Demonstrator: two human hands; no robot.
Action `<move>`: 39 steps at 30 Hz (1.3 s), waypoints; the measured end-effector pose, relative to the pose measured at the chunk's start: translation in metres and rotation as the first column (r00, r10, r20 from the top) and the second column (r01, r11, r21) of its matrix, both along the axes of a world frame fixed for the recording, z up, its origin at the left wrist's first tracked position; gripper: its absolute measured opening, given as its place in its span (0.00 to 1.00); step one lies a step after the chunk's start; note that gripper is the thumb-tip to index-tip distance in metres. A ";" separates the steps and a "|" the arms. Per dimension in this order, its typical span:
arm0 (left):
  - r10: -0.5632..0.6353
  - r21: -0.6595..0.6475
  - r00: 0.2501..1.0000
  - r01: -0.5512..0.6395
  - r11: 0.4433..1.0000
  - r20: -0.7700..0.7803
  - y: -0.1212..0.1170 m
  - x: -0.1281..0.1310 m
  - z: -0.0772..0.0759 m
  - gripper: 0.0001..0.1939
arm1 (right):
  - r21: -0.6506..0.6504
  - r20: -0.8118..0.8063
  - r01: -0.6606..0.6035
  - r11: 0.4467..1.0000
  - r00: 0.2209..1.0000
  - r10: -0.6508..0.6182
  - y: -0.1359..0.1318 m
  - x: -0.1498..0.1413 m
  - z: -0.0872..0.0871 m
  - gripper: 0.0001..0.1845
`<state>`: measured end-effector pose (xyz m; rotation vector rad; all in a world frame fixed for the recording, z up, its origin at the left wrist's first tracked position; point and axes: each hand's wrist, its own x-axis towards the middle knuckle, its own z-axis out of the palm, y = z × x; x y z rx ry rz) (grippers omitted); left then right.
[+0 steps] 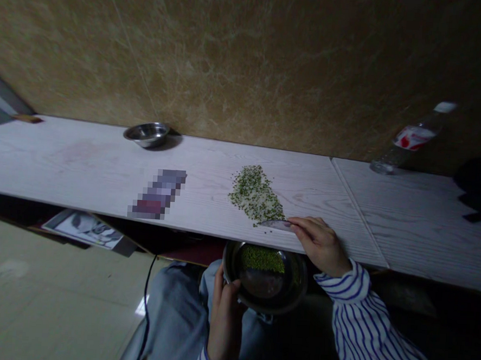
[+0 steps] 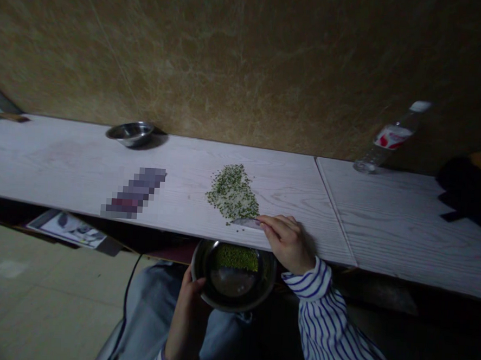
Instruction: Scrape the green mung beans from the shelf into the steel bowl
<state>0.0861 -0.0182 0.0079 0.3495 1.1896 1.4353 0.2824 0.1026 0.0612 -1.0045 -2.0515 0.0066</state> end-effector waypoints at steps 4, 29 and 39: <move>-0.012 -0.003 0.990 0.012 1.000 0.143 -0.001 0.000 0.002 0.32 | 0.008 -0.006 0.050 0.999 0.999 -0.050 0.000 0.001 -0.001 0.09; -0.021 0.000 0.988 0.021 1.000 0.155 0.001 0.000 0.001 0.33 | -0.035 0.029 -0.049 0.998 0.998 0.050 0.001 -0.003 0.002 0.11; -0.020 0.012 0.986 0.018 1.000 0.168 0.000 -0.002 0.001 0.33 | -0.040 0.032 -0.059 0.997 0.998 0.060 0.001 -0.003 0.002 0.12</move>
